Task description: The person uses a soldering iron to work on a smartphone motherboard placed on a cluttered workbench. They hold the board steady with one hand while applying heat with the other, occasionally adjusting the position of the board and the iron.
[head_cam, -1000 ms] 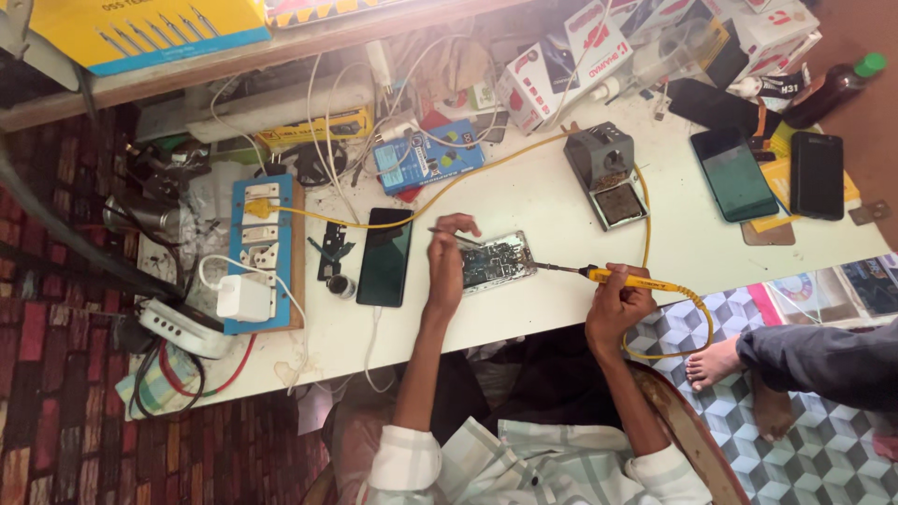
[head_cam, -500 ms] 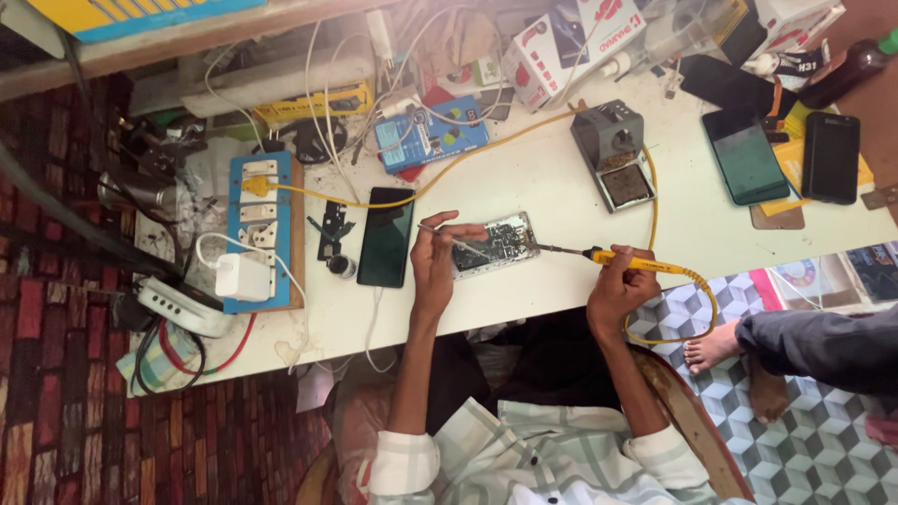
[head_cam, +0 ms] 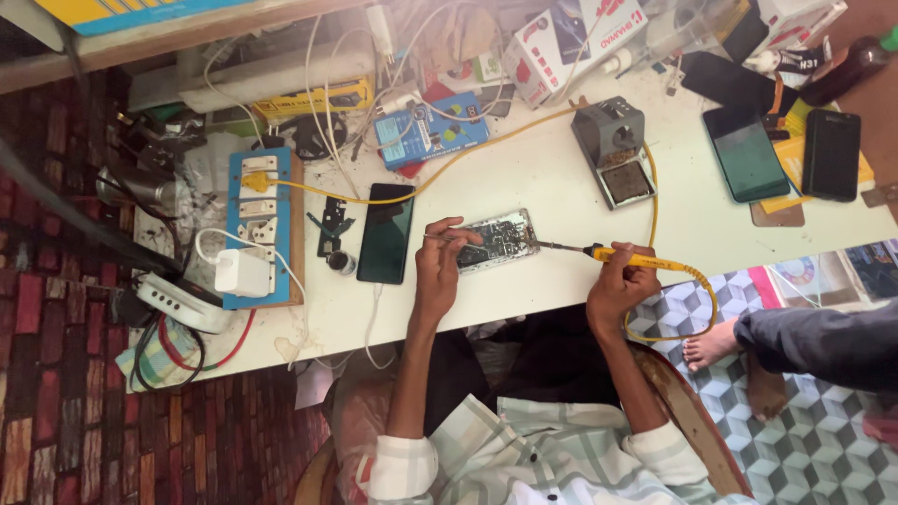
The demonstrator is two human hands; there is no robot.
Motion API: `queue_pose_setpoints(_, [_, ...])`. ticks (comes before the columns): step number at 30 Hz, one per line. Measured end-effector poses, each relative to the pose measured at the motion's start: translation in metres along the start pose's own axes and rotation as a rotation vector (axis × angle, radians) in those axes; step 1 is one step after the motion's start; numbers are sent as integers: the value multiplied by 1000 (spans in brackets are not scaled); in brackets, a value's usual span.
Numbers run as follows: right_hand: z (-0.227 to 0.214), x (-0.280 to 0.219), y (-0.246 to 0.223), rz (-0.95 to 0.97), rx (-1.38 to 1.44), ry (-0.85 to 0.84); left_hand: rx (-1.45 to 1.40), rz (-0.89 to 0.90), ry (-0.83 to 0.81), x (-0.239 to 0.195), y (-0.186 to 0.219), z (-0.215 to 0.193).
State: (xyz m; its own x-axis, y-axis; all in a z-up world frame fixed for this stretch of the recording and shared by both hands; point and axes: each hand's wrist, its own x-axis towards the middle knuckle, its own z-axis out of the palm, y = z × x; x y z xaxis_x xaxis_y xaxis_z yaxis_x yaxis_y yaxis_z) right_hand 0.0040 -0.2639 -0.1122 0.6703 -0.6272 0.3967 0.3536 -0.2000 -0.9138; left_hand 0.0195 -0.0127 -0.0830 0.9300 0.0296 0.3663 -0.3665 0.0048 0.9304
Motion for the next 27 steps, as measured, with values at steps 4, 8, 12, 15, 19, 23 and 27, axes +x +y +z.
queue_pose_setpoints(4, [0, -1, -6, 64, -23, -7, -23, -4, -6, -4, -5, 0])
queue_pose_setpoints(8, [2, 2, -9, 150, 128, -7, -114, -9, -14, -8, -10, 1])
queue_pose_setpoints(12, [0, 16, -5, 357, 388, 60, -62, -67, -5, -9, -11, -1])
queue_pose_setpoints(15, [-5, 27, 0, 394, 491, 32, -23, 25, 20, -8, -12, 1])
queue_pose_setpoints(19, [-5, 23, 5, 334, 348, -144, -9, -11, 15, -10, -8, 1])
queue_pose_setpoints(23, [1, 20, 11, 294, 331, -64, -32, 0, 16, -10, -5, 2])
queue_pose_setpoints(27, [3, 21, 11, 260, 336, -26, -47, -19, 15, -7, 0, 2])
